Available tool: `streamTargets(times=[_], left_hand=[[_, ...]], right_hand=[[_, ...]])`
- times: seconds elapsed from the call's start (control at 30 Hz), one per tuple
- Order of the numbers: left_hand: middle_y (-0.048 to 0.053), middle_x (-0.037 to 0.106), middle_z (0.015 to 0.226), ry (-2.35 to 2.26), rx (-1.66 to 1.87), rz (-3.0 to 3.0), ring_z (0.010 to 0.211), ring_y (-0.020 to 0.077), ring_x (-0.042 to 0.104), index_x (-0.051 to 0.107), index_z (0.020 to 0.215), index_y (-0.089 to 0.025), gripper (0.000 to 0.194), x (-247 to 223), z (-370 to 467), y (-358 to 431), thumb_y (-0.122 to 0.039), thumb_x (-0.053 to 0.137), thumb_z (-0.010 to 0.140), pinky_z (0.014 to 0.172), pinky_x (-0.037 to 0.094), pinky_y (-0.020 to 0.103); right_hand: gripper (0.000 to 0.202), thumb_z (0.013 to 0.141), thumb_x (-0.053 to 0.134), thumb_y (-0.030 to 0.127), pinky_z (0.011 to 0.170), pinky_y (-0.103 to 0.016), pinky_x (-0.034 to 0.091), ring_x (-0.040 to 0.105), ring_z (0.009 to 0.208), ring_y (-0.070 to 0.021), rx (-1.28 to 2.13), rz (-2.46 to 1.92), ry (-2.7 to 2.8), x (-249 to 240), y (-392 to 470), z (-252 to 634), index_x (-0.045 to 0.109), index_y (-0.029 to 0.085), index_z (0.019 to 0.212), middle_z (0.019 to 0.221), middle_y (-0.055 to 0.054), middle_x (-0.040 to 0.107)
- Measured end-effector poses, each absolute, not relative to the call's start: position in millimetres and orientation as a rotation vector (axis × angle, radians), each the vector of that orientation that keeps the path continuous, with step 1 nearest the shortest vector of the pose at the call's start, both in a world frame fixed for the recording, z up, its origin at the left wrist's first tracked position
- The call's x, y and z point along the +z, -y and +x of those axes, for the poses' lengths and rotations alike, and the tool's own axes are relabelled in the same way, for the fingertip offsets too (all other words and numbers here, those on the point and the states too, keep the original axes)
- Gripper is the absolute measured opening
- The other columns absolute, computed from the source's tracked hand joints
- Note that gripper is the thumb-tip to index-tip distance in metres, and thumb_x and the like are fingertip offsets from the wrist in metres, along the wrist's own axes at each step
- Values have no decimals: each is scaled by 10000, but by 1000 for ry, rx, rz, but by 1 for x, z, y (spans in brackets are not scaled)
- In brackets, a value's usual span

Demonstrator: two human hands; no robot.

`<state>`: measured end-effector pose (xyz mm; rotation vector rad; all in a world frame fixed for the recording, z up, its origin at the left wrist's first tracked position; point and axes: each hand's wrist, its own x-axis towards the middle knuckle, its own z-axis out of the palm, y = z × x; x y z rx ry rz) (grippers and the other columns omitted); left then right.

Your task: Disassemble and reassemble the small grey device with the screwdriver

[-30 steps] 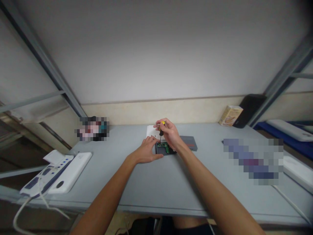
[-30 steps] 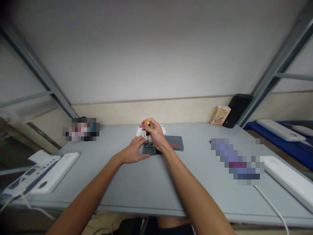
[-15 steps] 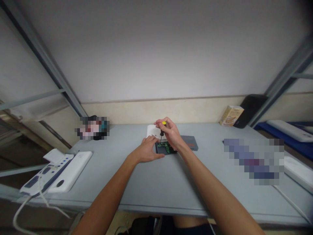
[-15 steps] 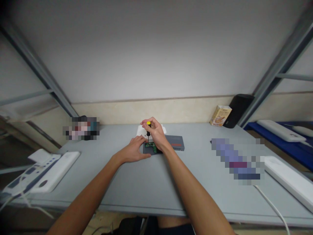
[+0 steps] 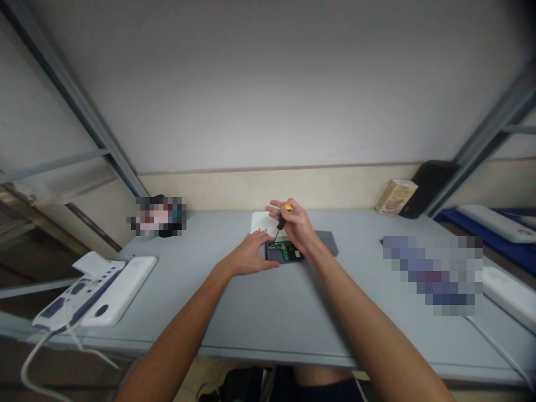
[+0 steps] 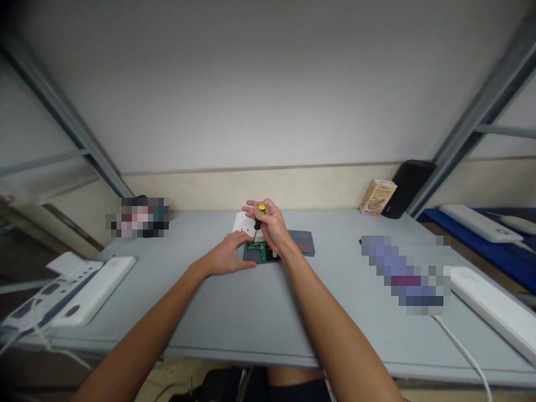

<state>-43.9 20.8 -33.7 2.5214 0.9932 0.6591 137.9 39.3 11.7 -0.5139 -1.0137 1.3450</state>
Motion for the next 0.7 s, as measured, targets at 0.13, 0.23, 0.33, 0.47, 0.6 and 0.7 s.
streamTargets(times=[0.13,0.23,0.33,0.47,0.6,0.7], left_hand=[[83,652,1169,-962,680,2512,1120,287,596,631,1177,-218,564,-34,-44,-22,-532,825,750,1034,441,436],[74,648,1151,-968,681,2494,1108,281,595,623,1149,-222,536,-32,-44,-21,-518,825,751,1027,450,435],[63,639,1114,-1008,676,2467,1059,274,597,609,1122,-221,527,-32,-44,-20,-488,841,731,983,469,424],[59,626,1081,-1044,681,2453,1018,266,589,598,1097,-211,528,-33,-43,-20,-472,851,715,940,472,407],[59,617,1076,-1009,663,2453,1016,260,584,592,1058,-211,494,-31,-43,-20,-479,842,727,947,469,406],[58,612,1079,-1008,668,2452,1019,258,581,592,1055,-210,491,-31,-43,-20,-478,845,729,951,468,405]], right_hand=[[394,785,808,512,516,-222,372,455,488,-88,1255,-546,1026,11,-39,132,520,250,841,573,95,484],[410,889,615,648,516,-243,376,439,513,-104,1274,-535,1050,14,-38,130,610,249,985,621,68,474],[420,845,670,624,648,-274,473,572,677,-134,1305,-552,1081,16,-37,132,652,224,972,778,8,595],[452,689,872,481,663,-264,487,608,667,-120,1261,-587,1038,13,-38,134,520,241,840,804,33,636],[410,831,719,602,482,-211,350,396,458,-76,1193,-588,1029,9,-41,132,503,260,899,577,106,429],[431,898,594,650,562,-227,439,523,577,-94,1234,-563,1075,9,-41,132,596,235,1012,691,49,544]])
